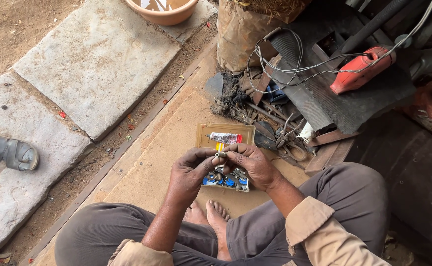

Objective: Inspecting and manipulating small mechanical components, likely carburetor jets or needles, from a storage box.

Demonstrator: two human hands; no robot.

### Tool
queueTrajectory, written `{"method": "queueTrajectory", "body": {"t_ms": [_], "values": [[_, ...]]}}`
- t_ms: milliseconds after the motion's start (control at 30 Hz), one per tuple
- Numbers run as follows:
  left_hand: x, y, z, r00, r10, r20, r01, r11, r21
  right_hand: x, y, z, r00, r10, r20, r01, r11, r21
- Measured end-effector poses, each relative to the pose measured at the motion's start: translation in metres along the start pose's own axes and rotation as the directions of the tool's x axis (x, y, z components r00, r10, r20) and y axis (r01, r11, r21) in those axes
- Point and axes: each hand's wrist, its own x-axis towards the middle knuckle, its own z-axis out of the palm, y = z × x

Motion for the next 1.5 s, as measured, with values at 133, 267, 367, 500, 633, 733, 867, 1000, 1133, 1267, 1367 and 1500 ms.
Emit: {"method": "queueTrajectory", "body": {"t_ms": [133,267,367,500,633,733,867,1000,1133,1267,1367,1500], "values": [[0.0,-0.001,0.0,1.0,-0.001,0.003,0.001,1.0,0.006,0.001,0.004,-0.002,1.0,0.008,0.016,-0.009,0.999,0.045],[0.001,-0.005,-0.002,1.0,0.003,0.006,-0.003,1.0,0.029,0.001,0.002,0.002,1.0,0.012,0.005,-0.012,0.999,0.045],[0.002,-0.002,0.0,1.0,-0.006,0.007,0.005,1.0,0.03,0.001,-0.002,0.006,1.0,0.012,-0.005,-0.012,0.999,0.031],[0.004,-0.007,-0.002,1.0,-0.014,-0.019,0.015,0.999,0.039,-0.001,-0.008,0.012,1.0,-0.012,-0.016,0.013,0.999,0.042],[0.006,-0.008,-0.005,0.999,-0.002,-0.043,0.005,0.997,0.078,-0.001,-0.01,0.012,0.999,-0.022,-0.046,0.025,0.997,0.07],[0.007,-0.011,-0.006,0.998,-0.002,-0.064,0.01,0.993,0.12,-0.002,-0.009,0.01,0.998,-0.017,-0.059,0.023,0.996,0.089],[0.009,-0.02,-0.011,0.996,0.006,-0.09,0.005,0.991,0.131,-0.004,-0.01,0.011,0.998,-0.045,-0.043,0.046,0.999,0.026],[0.009,-0.021,-0.012,0.996,0.012,-0.092,0.001,0.99,0.138,-0.004,-0.01,0.011,0.997,-0.062,-0.038,0.061,0.998,-0.025],[0.008,-0.017,-0.01,0.996,-0.008,-0.093,0.018,0.993,0.116,-0.004,-0.008,0.009,0.997,-0.07,-0.028,0.069,0.997,-0.036],[0.007,-0.014,-0.008,0.998,-0.007,-0.062,0.013,0.994,0.105,-0.004,-0.009,0.01,0.997,-0.077,-0.017,0.076,0.996,-0.052],[0.007,-0.015,-0.008,0.999,0.002,-0.038,0.002,0.994,0.111,-0.004,-0.01,0.011,0.997,-0.069,-0.024,0.067,0.996,-0.063],[0.008,-0.017,-0.01,0.999,0.023,-0.026,-0.02,0.994,0.109,-0.003,-0.009,0.011,0.998,-0.052,-0.042,0.05,0.997,-0.065]]}}
